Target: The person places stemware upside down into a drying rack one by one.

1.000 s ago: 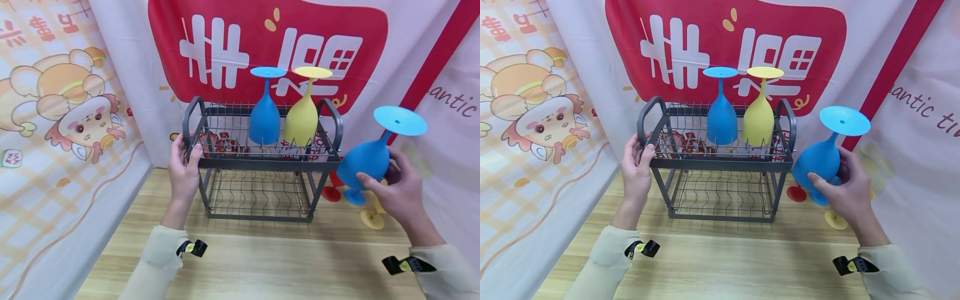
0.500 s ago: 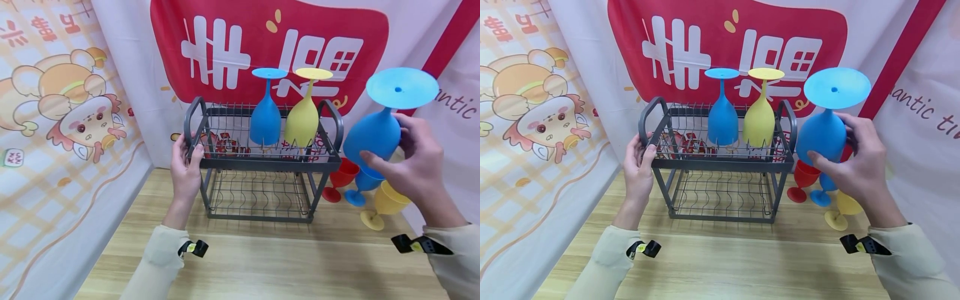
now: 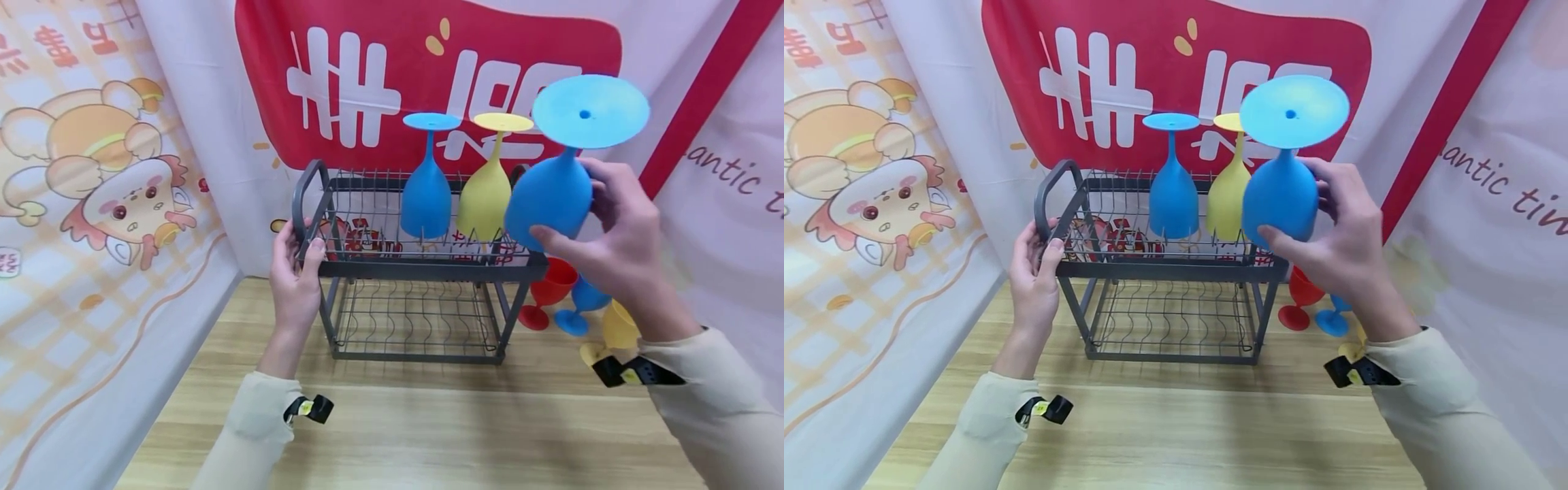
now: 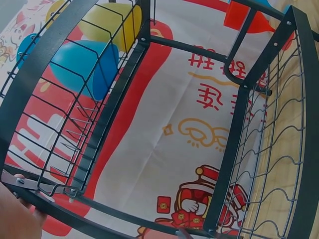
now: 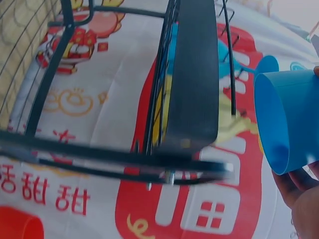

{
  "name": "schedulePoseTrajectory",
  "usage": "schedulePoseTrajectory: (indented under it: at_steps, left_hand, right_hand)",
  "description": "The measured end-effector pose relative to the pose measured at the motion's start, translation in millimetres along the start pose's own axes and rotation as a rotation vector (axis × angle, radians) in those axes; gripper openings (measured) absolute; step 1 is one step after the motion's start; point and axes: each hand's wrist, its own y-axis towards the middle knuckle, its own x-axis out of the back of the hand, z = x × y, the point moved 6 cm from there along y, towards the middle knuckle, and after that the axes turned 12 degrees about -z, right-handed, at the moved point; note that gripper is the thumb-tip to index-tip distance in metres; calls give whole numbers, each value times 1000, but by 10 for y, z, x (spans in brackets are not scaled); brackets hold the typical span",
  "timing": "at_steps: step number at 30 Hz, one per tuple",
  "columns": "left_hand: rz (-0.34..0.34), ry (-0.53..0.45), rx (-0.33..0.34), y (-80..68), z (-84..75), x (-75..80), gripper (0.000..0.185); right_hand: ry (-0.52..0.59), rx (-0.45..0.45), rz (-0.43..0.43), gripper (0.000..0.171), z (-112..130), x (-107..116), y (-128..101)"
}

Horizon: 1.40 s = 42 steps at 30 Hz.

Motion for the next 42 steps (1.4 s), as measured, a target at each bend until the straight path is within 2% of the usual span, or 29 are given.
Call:
schedulePoseTrajectory:
  at_steps: [6,11,17,25,33,39,42]
  left_hand:
    - [-14,8,1,0,-11,18,52]
    - [-23,14,9,-11,-10,7,52]
    - [-38,-8,0,-23,12,-20,52]
    - [-51,-12,-4,-25,15,-22,52]
    - [-56,-32,-2,-20,22,-15,50]
    - [-52,-51,-1,-24,31,-20,50]
    - [-48,-59,-2,-22,32,-21,50]
  right_hand:
    - [88,78,13,78,150,-339,27]
    - [142,138,48,80,270,-607,29]
    - [160,181,86,81,405,-911,19]
    - [172,188,143,81,597,-1283,5]
    - [198,112,225,82,791,-1622,-32]
    - [202,37,226,83,859,-1810,-43]
    - [183,-39,233,84,868,-1899,-24]
